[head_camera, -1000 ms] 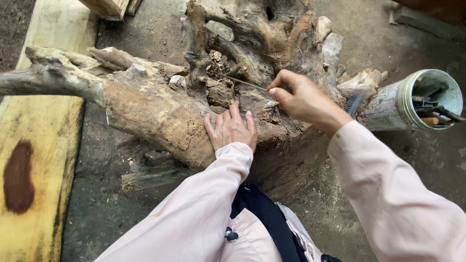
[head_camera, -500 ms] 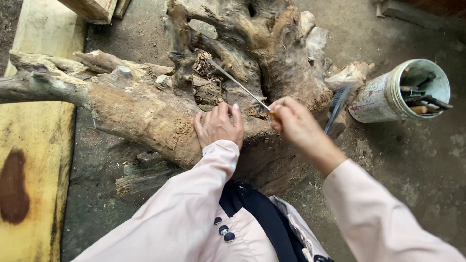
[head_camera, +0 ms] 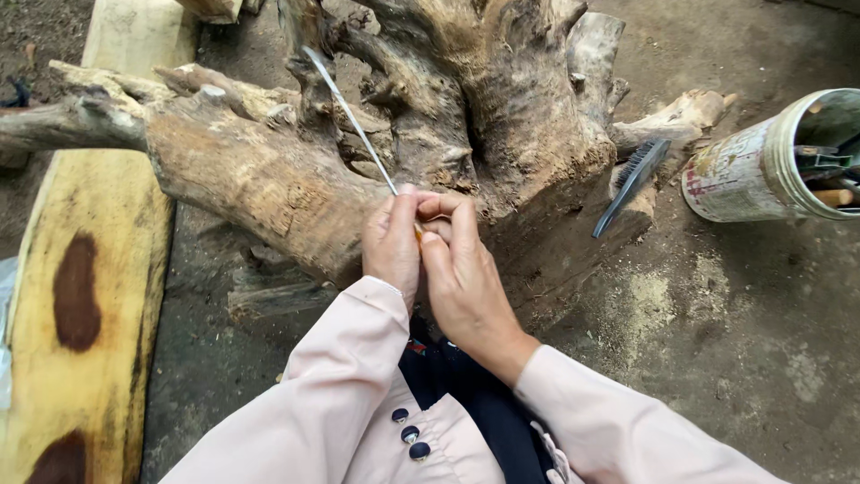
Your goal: The person works on a large weathered tree root, using a thin file to scrape and clean crevices in the root while steadying it with the other hand. They alternate between filing with the rasp, scraping with a flat blade, and brushing loose debris from the root surface.
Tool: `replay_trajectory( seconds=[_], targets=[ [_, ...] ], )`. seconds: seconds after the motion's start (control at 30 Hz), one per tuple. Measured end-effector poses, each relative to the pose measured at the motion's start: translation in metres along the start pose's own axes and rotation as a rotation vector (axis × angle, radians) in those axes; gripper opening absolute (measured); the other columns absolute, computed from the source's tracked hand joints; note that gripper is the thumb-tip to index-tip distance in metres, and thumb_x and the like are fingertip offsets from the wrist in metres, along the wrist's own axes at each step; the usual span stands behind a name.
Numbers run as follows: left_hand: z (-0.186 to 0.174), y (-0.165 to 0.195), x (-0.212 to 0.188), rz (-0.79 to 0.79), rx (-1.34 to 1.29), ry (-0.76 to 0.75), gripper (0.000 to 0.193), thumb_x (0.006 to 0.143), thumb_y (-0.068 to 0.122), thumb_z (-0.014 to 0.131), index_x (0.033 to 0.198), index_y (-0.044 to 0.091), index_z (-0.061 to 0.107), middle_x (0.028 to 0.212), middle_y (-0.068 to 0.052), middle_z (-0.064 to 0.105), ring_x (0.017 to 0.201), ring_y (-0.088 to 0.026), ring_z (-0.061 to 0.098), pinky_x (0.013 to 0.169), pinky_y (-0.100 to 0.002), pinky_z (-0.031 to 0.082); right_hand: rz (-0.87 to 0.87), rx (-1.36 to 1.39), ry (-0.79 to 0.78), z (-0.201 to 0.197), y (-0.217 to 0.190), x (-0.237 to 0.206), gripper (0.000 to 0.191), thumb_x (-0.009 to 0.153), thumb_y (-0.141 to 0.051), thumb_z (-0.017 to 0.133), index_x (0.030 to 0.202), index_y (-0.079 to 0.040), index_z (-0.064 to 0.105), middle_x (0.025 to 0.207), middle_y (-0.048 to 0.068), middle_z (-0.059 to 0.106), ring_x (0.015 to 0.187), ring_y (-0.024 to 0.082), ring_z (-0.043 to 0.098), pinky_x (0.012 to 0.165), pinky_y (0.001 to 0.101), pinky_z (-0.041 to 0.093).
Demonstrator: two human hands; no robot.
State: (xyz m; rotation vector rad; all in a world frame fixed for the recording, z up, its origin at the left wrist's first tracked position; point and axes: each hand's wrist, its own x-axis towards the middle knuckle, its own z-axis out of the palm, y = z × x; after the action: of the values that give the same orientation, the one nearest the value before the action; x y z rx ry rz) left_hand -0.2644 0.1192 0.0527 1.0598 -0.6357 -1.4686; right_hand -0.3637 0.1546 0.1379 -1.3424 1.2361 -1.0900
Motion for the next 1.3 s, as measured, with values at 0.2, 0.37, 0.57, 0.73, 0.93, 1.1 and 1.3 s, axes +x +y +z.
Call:
replay_trajectory(
  seconds=[0.2, 0.37, 0.57, 0.73, 0.93, 1.1, 1.3],
  targets=[
    [0.035, -0.018, -0.025, 0.044, 0.149, 0.31, 0.04, 0.108, 0.035, 0.041, 0.092, 0.008, 0.065, 0.056, 0.002, 0.053, 0.047, -0.008, 0.053, 0.051, -0.025, 0.051, 0.292, -0.417, 0.179, -0.158, 0.096, -0.007, 0.028, 0.103, -0.028, 0.056, 0.122, -0.007, 0.059, 0.108, 0.011, 0.07, 0.099, 0.022, 0.066, 0.087, 0.0362, 0.053],
    [0.045, -0.032, -0.038, 0.102, 0.305, 0.457, 0.038, 0.109, 0.035, 0.044, 0.091, 0.008, 0.063, 0.056, 0.006, 0.039, 0.045, -0.004, 0.035, 0.042, -0.025, 0.036, 0.889, -0.401, 0.434, -0.272, 0.201, 0.015, 0.032, 0.101, -0.03, 0.07, 0.109, 0.001, 0.067, 0.101, 0.006, 0.065, 0.093, 0.017, 0.062, 0.086, 0.0357, 0.049],
    [0.048, -0.044, -0.047, 0.168, 0.314, 0.564, 0.025, 0.105, 0.027, 0.048, 0.092, 0.009, 0.06, 0.059, 0.005, 0.044, 0.046, -0.004, 0.039, 0.04, -0.024, 0.033, 1.143, -0.006, 0.398, -0.282, 0.234, 0.038, 0.014, 0.099, -0.021, 0.059, 0.099, -0.007, 0.062, 0.081, 0.003, 0.059, 0.066, 0.012, 0.054, 0.063, 0.0339, 0.044],
    [0.035, -0.044, -0.058, 0.226, 0.292, 0.523, 0.015, 0.102, 0.011, 0.044, 0.099, 0.007, 0.059, 0.068, 0.004, 0.046, 0.054, -0.003, 0.038, 0.045, -0.022, 0.031, 1.13, -0.058, 0.409, -0.271, 0.222, 0.049, 0.012, 0.098, -0.012, 0.052, 0.092, -0.01, 0.062, 0.068, 0.001, 0.062, 0.048, 0.008, 0.054, 0.048, 0.0312, 0.046],
    [0.018, -0.025, -0.056, 0.303, 0.302, 0.513, 0.019, 0.105, 0.013, 0.043, 0.111, 0.009, 0.06, 0.066, 0.005, 0.049, 0.053, -0.001, 0.041, 0.044, -0.02, 0.033, 1.064, -0.045, 0.583, -0.259, 0.209, 0.051, 0.02, 0.098, -0.008, 0.064, 0.109, 0.004, 0.052, 0.076, 0.01, 0.066, 0.058, 0.013, 0.064, 0.049, 0.0284, 0.053],
    [0.001, -0.007, -0.053, 0.31, 0.373, 0.552, 0.021, 0.107, 0.015, 0.043, 0.116, 0.009, 0.062, 0.066, 0.007, 0.045, 0.053, -0.001, 0.038, 0.043, -0.02, 0.031, 0.757, -0.24, 0.458, -0.255, 0.205, 0.043, 0.042, 0.094, 0.0, 0.056, 0.13, -0.02, 0.047, 0.089, 0.014, 0.063, 0.057, 0.015, 0.06, 0.042, 0.0324, 0.046],
    [-0.037, 0.006, -0.046, 0.33, 0.445, 0.672, 0.01, 0.104, 0.016, 0.053, 0.108, 0.009, 0.059, 0.067, 0.007, 0.048, 0.049, -0.002, 0.041, 0.041, -0.022, 0.03, 0.769, -0.411, 0.511, -0.268, 0.21, 0.026, 0.016, 0.108, -0.018, 0.047, 0.119, -0.011, 0.057, 0.106, 0.016, 0.064, 0.068, 0.019, 0.06, 0.052, 0.0374, 0.049]
  ],
)
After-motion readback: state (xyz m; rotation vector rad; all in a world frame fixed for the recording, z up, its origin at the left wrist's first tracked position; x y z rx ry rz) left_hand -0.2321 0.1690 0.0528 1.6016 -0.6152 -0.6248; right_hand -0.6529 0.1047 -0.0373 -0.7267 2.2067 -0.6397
